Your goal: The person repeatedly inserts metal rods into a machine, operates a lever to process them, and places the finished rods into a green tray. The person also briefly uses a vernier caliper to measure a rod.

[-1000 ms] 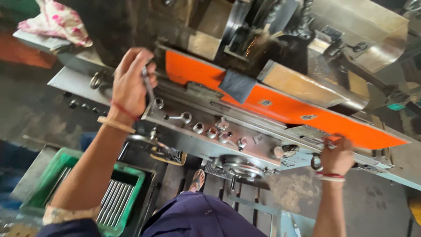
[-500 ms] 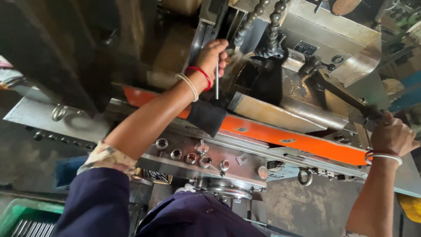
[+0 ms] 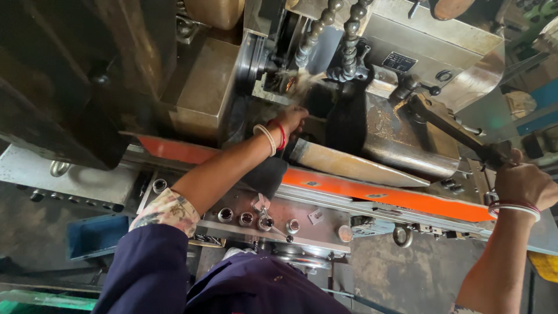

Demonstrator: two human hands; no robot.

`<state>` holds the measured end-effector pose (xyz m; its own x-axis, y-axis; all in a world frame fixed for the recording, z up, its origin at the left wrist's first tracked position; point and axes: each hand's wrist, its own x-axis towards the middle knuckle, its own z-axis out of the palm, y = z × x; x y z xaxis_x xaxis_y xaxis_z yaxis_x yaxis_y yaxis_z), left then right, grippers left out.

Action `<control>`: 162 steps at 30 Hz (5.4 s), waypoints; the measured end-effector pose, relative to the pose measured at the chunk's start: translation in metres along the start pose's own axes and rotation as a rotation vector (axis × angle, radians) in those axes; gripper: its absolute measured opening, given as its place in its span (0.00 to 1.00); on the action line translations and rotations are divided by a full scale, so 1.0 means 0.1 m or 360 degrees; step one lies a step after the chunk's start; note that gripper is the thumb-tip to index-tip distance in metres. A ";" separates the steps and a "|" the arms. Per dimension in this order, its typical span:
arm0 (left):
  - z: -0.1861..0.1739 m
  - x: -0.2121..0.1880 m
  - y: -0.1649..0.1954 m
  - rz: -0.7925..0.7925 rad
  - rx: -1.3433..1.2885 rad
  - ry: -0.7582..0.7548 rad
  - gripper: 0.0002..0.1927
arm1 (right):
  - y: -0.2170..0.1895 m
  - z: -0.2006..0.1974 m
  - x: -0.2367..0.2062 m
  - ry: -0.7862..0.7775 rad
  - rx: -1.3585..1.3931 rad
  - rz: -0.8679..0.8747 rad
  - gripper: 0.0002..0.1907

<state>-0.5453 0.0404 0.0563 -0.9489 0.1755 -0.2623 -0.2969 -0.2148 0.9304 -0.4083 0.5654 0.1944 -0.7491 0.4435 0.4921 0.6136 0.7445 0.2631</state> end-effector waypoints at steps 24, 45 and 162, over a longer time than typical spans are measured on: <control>-0.01 -0.10 -0.08 0.0074 0.0224 -0.0092 0.10 | -0.04 -0.03 -0.09 0.0185 0.0068 -0.0092 0.40; -0.03 -0.15 0.01 0.0031 0.0179 -0.0051 0.09 | -0.06 -0.05 -0.12 0.0160 0.0288 -0.0044 0.38; 0.10 -0.35 0.64 0.0413 -0.0599 -0.0138 0.13 | -2.70 -1.31 -3.06 -0.0718 0.1780 -0.2094 0.18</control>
<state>-0.5303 0.0305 0.1276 -0.9893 0.1461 0.0040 -0.0844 -0.5933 0.8006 -0.3120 0.1638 0.0815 -0.6791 -0.7186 0.1498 -0.6880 0.5520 -0.4710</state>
